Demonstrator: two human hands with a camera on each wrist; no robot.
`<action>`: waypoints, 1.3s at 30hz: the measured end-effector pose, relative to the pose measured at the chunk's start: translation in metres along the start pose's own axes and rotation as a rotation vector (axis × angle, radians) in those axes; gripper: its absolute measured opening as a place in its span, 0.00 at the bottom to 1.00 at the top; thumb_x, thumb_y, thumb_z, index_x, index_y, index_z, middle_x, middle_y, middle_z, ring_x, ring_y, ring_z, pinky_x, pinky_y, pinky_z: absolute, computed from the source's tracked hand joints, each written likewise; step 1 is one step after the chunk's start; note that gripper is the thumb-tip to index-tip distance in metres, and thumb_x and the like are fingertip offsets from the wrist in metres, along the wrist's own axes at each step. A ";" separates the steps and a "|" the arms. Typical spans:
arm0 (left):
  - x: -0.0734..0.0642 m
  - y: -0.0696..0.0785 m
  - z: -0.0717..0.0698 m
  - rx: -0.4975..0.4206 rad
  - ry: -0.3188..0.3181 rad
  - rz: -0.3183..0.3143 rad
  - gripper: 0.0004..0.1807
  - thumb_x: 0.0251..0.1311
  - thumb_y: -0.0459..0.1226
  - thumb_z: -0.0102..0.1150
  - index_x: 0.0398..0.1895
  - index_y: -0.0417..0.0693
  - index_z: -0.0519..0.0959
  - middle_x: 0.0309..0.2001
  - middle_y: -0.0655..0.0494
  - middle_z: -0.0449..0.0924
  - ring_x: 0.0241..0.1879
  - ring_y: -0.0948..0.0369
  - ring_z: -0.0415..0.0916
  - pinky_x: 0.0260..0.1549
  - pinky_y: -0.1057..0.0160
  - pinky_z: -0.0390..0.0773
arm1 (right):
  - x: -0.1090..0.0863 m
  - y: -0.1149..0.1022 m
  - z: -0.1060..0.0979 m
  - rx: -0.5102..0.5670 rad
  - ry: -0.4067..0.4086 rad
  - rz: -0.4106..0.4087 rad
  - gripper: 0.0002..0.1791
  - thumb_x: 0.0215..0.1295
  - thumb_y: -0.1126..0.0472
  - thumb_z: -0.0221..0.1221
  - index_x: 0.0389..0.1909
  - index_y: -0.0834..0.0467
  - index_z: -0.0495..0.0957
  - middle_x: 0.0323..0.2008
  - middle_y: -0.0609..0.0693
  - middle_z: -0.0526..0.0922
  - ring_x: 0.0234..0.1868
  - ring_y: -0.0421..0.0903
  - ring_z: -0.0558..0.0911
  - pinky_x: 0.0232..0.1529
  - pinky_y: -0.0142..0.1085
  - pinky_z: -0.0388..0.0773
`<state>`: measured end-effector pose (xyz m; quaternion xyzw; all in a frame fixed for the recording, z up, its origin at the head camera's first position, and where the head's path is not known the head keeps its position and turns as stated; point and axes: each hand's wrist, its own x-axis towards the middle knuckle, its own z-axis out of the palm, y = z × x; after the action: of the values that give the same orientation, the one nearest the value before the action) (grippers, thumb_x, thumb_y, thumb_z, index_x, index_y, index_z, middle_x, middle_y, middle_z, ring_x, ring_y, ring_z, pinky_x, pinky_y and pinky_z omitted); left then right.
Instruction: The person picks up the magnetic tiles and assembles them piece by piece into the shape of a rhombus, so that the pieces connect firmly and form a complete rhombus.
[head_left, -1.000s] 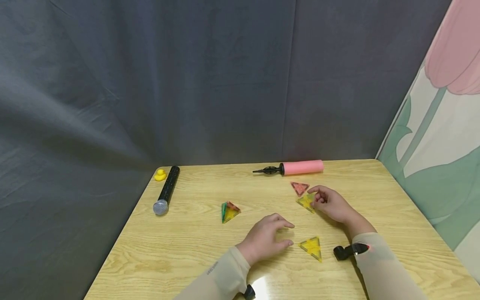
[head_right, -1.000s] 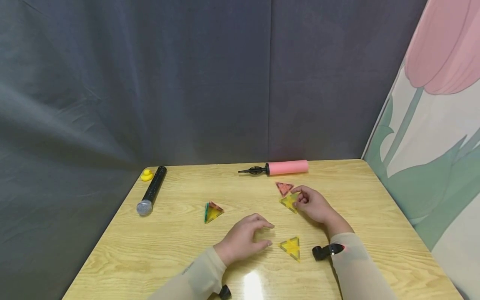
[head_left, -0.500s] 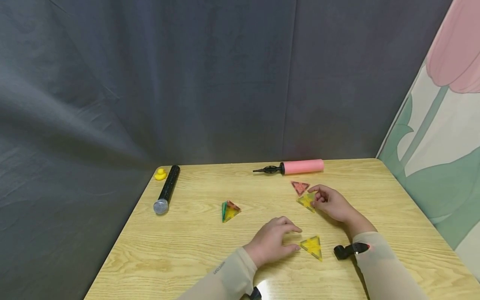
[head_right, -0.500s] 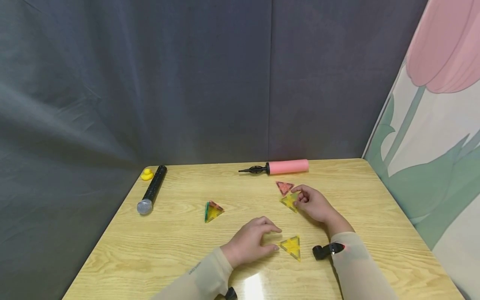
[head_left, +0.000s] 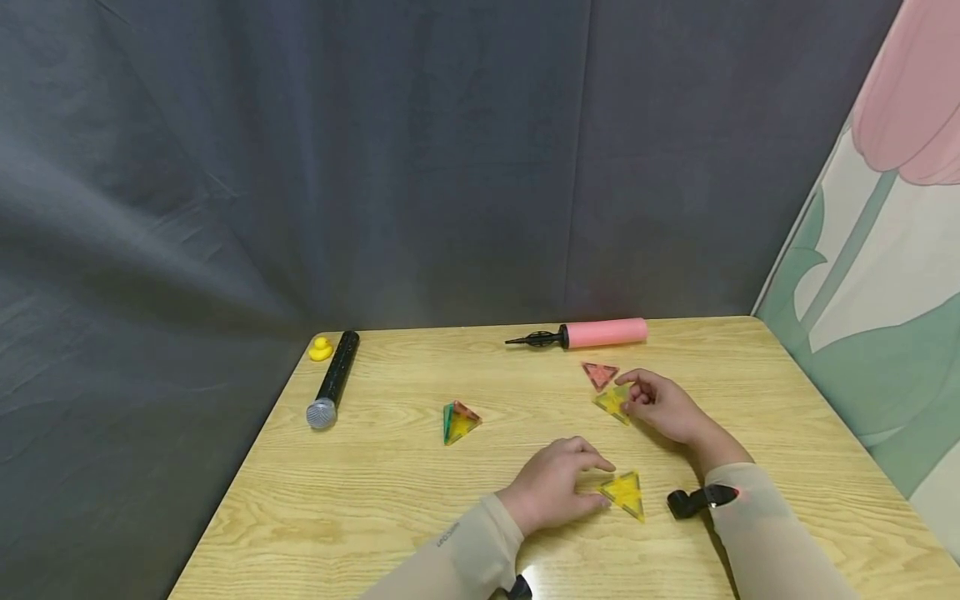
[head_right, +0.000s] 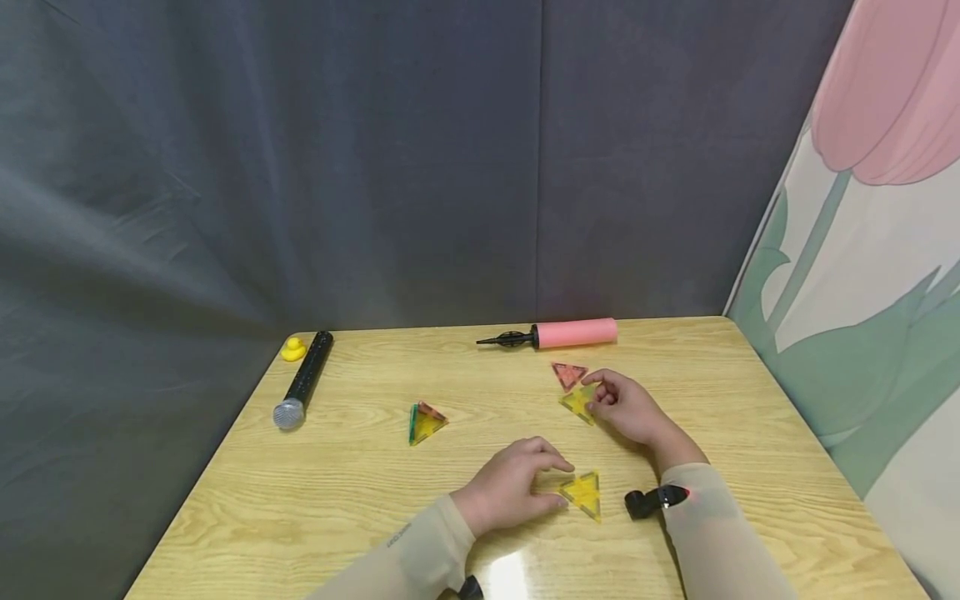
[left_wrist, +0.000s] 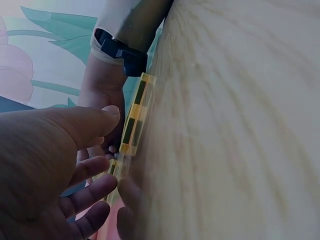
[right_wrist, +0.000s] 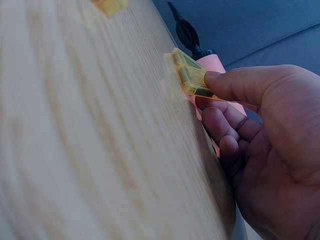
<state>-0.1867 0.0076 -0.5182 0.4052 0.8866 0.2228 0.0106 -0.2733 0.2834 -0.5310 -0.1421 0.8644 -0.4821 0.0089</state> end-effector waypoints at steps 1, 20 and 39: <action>0.001 0.001 0.000 0.006 -0.006 0.007 0.23 0.66 0.55 0.69 0.63 0.68 0.83 0.55 0.74 0.76 0.56 0.74 0.72 0.57 0.74 0.70 | 0.000 0.000 0.000 0.005 -0.002 -0.002 0.21 0.70 0.69 0.66 0.62 0.62 0.76 0.35 0.57 0.76 0.31 0.46 0.73 0.30 0.33 0.71; 0.005 0.013 0.006 0.118 -0.062 0.113 0.21 0.66 0.55 0.70 0.61 0.70 0.85 0.58 0.74 0.77 0.54 0.72 0.72 0.55 0.74 0.69 | 0.000 0.002 0.000 0.001 -0.002 -0.002 0.21 0.70 0.68 0.66 0.61 0.63 0.76 0.35 0.58 0.75 0.31 0.46 0.72 0.30 0.33 0.71; 0.008 0.010 0.007 0.203 -0.006 0.108 0.12 0.64 0.54 0.72 0.49 0.73 0.90 0.47 0.79 0.80 0.43 0.77 0.71 0.45 0.80 0.67 | 0.001 0.000 0.001 0.019 0.002 0.009 0.22 0.70 0.69 0.66 0.63 0.63 0.75 0.36 0.57 0.77 0.31 0.46 0.72 0.29 0.33 0.70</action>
<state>-0.1837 0.0214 -0.5190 0.4520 0.8815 0.1309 -0.0398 -0.2737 0.2822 -0.5320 -0.1376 0.8605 -0.4904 0.0114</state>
